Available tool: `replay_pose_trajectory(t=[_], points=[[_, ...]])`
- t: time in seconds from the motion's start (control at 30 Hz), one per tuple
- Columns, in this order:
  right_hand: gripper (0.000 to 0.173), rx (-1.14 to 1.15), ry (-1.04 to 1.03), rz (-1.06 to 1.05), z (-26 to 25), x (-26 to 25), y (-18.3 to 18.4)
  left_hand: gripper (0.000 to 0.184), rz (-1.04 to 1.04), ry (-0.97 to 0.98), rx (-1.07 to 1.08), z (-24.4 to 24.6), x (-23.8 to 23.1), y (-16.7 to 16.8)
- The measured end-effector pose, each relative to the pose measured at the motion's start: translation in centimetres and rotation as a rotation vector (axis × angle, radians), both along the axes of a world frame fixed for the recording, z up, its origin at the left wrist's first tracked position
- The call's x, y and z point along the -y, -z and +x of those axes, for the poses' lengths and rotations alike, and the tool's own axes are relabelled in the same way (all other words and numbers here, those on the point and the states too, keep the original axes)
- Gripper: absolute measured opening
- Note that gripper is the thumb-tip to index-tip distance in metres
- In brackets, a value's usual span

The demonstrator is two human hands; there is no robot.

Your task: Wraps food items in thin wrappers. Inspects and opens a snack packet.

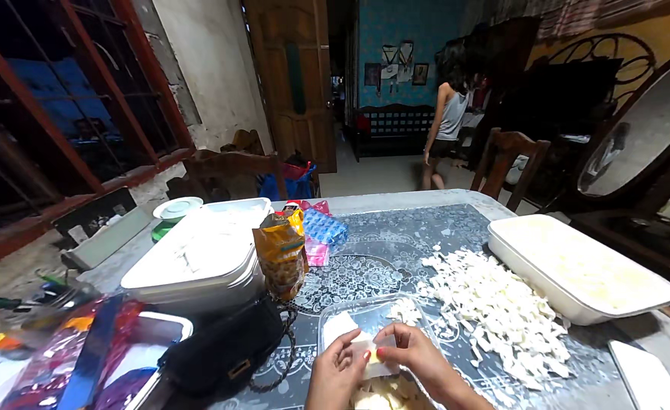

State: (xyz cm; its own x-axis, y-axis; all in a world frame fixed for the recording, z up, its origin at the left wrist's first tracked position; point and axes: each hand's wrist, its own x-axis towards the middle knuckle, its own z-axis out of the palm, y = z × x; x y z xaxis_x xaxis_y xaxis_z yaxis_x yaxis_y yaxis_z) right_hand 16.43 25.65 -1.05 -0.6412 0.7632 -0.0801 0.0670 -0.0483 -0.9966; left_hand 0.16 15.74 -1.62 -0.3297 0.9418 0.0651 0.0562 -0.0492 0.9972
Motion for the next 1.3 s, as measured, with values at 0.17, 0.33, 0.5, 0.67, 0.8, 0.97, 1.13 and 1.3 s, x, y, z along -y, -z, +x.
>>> replay_pose_trajectory(t=[0.17, 0.33, 0.5, 0.67, 0.8, 0.97, 1.13, 1.3], points=[[0.011, 0.023, -0.035, 0.213, -0.4, 0.4, 1.1, 0.015, -0.027, 0.063, 0.002, 0.0, -0.3, 1.2], [0.015, 0.087, -0.086, 0.623, -0.3, 0.6, 1.7, 0.014, -0.070, 0.124, 0.052, -0.9, -0.5, 1.2], [0.028, 0.110, -0.187, 0.847, -0.2, 0.2, 1.6, 0.005, -0.165, 0.077, 0.357, -0.9, -0.7, 0.6], [0.021, 0.073, -0.080, 0.755, -0.1, 0.2, 1.7, 0.012, -0.207, 0.083, 0.423, -1.0, -0.7, 0.1], [0.017, 0.145, -0.038, 0.432, -0.2, 0.6, 1.0, 0.017, -0.078, 0.094, 0.070, -0.4, -0.3, 0.5], [0.023, 0.146, -0.092, 0.297, 0.1, -0.2, 0.9, 0.011, -0.004, 0.027, -0.204, -0.6, -0.2, 1.3], [0.017, 0.246, -0.027, 0.346, 0.4, -0.8, 0.9, 0.016, -0.032, 0.056, 0.132, -0.8, -0.3, 0.6], [0.019, 0.123, -0.234, 0.421, -0.2, 0.8, 1.0, 0.023, 0.031, -0.045, 0.290, -0.6, -0.8, 1.5]])
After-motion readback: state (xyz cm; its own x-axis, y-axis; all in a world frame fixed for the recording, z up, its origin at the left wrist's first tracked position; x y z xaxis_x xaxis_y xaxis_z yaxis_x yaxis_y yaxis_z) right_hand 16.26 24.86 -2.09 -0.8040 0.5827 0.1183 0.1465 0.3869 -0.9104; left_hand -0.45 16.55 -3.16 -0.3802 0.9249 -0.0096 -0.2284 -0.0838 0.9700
